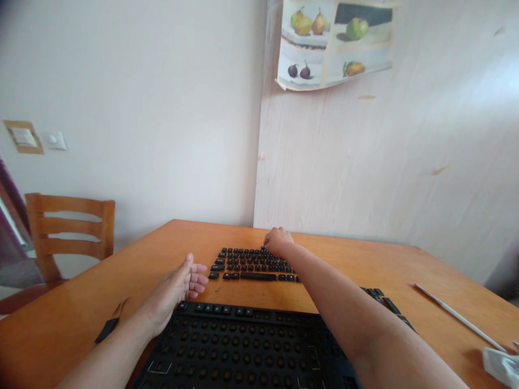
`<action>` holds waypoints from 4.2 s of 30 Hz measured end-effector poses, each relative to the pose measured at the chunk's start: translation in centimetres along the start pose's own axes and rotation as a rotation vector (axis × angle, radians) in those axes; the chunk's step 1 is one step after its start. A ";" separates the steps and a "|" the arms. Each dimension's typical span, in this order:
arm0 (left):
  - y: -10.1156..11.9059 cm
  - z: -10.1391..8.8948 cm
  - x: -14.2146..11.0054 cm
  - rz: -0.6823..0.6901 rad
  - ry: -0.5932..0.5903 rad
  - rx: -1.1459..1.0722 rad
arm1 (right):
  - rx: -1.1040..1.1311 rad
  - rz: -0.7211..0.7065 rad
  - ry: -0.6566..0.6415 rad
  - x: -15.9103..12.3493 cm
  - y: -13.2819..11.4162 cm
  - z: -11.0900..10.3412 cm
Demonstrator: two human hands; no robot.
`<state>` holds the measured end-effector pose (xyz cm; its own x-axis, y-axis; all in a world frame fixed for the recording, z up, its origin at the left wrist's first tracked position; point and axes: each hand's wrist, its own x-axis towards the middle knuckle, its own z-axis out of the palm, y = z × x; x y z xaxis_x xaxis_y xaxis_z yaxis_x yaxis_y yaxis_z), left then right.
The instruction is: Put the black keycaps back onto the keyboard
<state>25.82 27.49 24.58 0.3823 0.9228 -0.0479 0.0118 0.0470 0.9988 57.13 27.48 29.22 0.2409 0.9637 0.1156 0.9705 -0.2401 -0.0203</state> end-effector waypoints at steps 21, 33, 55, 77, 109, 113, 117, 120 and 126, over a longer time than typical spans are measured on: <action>0.3 0.3 -0.1 -0.011 -0.007 -0.010 | -0.005 0.033 -0.025 1.3 -0.6 0.7; 0.1 0.2 -0.1 0.003 -0.007 -0.016 | 0.057 0.047 -0.029 1.7 0.3 0.8; 0.0 0.3 -0.1 0.008 -0.001 -0.022 | 0.061 0.046 -0.023 1.9 0.3 1.0; 0.2 0.3 -0.1 0.015 -0.015 -0.004 | 0.207 0.003 0.094 0.4 0.6 -0.2; 10.1 6.3 -3.8 0.364 0.293 -0.157 | 0.864 -0.115 0.210 -18.7 -2.3 -8.3; 8.1 8.4 -3.4 0.359 0.206 -0.002 | 0.813 -0.179 0.204 -18.5 -3.9 -6.4; 5.7 8.5 -2.7 0.344 0.125 0.234 | 0.733 -0.223 0.206 -18.2 -4.3 -4.8; 4.6 8.0 -2.3 0.375 -0.003 0.531 | 0.707 -0.217 0.190 -17.8 -3.9 -3.9; 3.8 8.1 -2.7 0.432 -0.253 0.899 | 0.712 -0.203 0.130 -17.4 -3.2 -2.3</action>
<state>32.29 22.09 28.54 0.7006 0.6801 0.2158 0.4740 -0.6697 0.5717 49.83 11.16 29.59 0.0969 0.9488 0.3006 0.7768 0.1167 -0.6188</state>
